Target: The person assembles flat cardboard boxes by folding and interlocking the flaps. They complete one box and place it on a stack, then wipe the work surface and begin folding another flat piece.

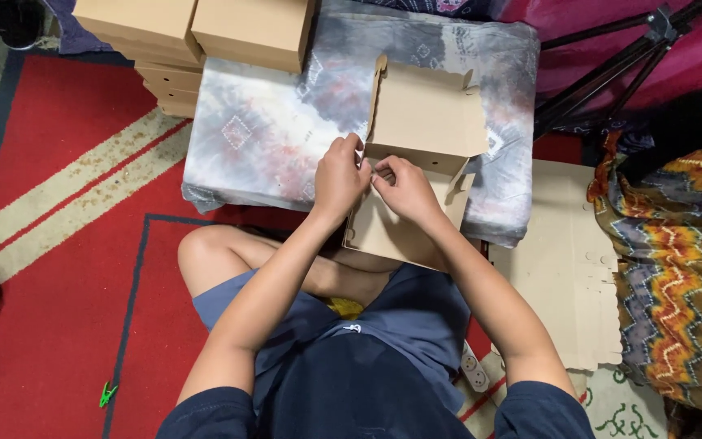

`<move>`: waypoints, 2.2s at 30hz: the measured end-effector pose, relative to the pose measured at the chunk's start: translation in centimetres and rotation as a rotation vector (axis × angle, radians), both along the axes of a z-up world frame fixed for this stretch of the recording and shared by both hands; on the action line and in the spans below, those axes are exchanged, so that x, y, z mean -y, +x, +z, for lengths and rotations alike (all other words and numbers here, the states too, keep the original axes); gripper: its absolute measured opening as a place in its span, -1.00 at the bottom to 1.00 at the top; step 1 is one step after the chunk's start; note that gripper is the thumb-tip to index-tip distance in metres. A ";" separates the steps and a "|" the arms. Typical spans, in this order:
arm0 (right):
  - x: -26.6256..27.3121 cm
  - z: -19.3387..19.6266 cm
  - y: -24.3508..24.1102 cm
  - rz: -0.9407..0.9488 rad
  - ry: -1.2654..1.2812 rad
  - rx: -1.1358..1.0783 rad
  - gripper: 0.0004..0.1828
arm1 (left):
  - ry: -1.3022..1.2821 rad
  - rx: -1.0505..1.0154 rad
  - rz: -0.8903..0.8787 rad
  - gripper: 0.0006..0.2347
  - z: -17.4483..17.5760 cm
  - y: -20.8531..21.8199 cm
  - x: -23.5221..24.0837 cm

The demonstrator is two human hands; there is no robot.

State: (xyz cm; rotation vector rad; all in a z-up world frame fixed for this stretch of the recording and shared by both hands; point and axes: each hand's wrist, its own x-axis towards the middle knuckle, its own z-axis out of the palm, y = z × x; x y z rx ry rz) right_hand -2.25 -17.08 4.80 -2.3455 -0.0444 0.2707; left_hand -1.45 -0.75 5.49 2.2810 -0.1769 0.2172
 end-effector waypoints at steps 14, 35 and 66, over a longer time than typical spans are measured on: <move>0.3 1.8 -1.1 0.187 -0.003 0.003 -0.61 | 0.041 -0.070 0.011 -0.84 -0.9 0.5 0.0; 11.4 1.7 -4.6 -0.339 0.111 0.523 -0.93 | -0.273 0.269 -0.113 -0.85 6.1 -1.5 4.5; 11.3 -3.6 -4.2 -0.567 0.728 0.091 -0.81 | -0.766 -0.589 -0.141 -0.80 -1.7 -1.1 13.5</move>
